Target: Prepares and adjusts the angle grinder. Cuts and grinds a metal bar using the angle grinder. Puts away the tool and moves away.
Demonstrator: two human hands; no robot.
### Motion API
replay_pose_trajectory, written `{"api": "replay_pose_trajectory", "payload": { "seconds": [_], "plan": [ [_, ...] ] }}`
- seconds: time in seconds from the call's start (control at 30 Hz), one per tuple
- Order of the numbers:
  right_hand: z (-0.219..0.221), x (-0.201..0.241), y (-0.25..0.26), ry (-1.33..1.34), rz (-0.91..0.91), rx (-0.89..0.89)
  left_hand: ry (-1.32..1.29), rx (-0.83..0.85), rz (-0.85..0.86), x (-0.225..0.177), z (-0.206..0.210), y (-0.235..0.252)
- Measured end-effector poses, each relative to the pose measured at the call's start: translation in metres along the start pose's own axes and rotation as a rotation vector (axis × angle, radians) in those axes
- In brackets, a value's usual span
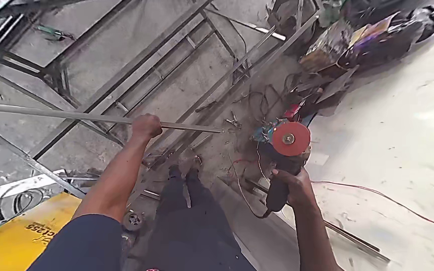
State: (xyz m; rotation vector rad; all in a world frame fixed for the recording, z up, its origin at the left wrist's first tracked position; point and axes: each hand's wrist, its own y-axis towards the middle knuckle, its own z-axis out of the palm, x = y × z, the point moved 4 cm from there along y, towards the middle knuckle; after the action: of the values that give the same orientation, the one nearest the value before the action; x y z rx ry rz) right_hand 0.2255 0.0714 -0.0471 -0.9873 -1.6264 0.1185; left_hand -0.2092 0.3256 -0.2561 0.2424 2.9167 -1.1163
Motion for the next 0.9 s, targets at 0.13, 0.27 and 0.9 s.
{"api": "replay_pose_trajectory", "payload": {
  "seconds": [0.13, 0.27, 0.9],
  "plan": [
    [0.000, -0.003, 0.009, -0.041, 0.039, -0.007, 0.001, 0.095, -0.025, -0.004, 0.016, -0.025],
    [0.009, -0.017, 0.018, -0.164, 0.100, 0.004, 0.003, 0.114, -0.077, -0.009, 0.029, -0.039],
    [0.072, -0.102, 0.074, -0.494, 0.276, 0.137, 0.090, 0.067, -0.020, -0.013, 0.043, -0.043]
  ]
}}
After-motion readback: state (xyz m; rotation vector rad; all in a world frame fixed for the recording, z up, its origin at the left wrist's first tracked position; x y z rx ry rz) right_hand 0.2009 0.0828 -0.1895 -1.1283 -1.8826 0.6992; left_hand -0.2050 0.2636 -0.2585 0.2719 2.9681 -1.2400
